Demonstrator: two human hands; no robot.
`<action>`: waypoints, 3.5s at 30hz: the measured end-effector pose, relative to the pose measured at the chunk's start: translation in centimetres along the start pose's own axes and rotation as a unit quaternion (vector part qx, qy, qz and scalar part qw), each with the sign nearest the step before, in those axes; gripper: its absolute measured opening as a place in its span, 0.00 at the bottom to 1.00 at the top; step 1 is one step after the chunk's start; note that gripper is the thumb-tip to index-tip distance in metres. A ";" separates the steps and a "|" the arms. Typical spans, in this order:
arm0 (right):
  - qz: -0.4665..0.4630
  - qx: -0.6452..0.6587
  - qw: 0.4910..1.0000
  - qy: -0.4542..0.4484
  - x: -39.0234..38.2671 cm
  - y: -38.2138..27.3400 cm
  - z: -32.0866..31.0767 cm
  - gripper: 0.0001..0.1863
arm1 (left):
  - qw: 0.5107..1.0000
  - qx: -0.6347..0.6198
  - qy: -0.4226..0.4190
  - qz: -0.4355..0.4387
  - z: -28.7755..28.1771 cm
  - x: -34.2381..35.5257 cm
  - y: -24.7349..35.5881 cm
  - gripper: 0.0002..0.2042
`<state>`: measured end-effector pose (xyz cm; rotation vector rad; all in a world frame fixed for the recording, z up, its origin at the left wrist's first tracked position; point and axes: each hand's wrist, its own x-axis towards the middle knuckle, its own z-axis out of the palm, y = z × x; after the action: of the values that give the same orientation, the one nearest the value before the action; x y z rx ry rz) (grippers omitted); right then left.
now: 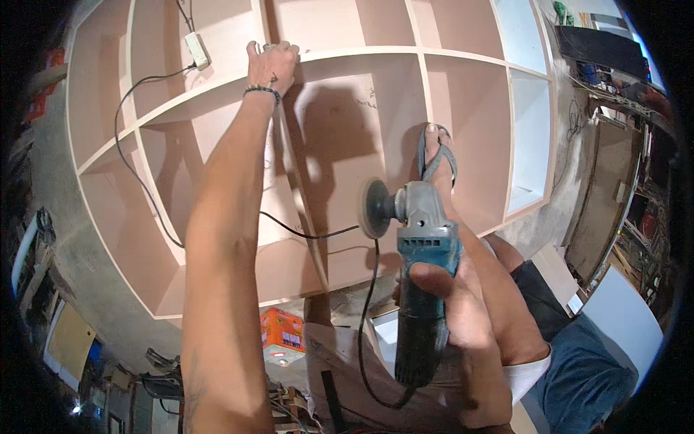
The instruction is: The person uses a power sander to smooth the edges and surfaces of a large wooden shelf unit.
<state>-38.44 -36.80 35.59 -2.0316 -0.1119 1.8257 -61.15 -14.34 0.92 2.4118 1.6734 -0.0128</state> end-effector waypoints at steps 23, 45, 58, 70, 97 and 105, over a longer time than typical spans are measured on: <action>0.013 0.015 1.000 -0.023 1.9 -2.1 -1.7 0.22 | 0.968 -0.082 0.237 -0.016 1.4 -1.0 1.1 0.13; -0.060 -0.018 0.997 0.053 1.4 -2.5 0.3 0.32 | 0.805 -0.377 0.157 -0.431 7.9 -20.0 13.9 0.30; -0.168 -0.140 0.974 0.054 1.9 -16.2 0.3 0.31 | 0.711 -0.350 -0.278 -0.543 -1.1 -30.6 20.2 0.28; -0.320 -0.660 0.678 -0.055 13.4 -21.9 7.2 0.35 | 0.751 -0.367 0.005 -0.549 5.1 -19.7 14.3 0.28; -0.351 -0.736 0.563 -0.138 12.9 -15.2 8.8 0.37 | 0.780 -0.399 0.102 -0.472 7.5 -23.7 14.1 0.27; -0.225 -0.488 0.843 0.032 2.6 -12.9 4.3 0.38 | 0.705 -0.337 -0.524 -0.339 0.9 -43.9 18.3 0.32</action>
<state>-39.61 -23.15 37.37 -2.3281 -1.6394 1.4881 -59.77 -61.28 8.47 0.7917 1.4223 -0.6261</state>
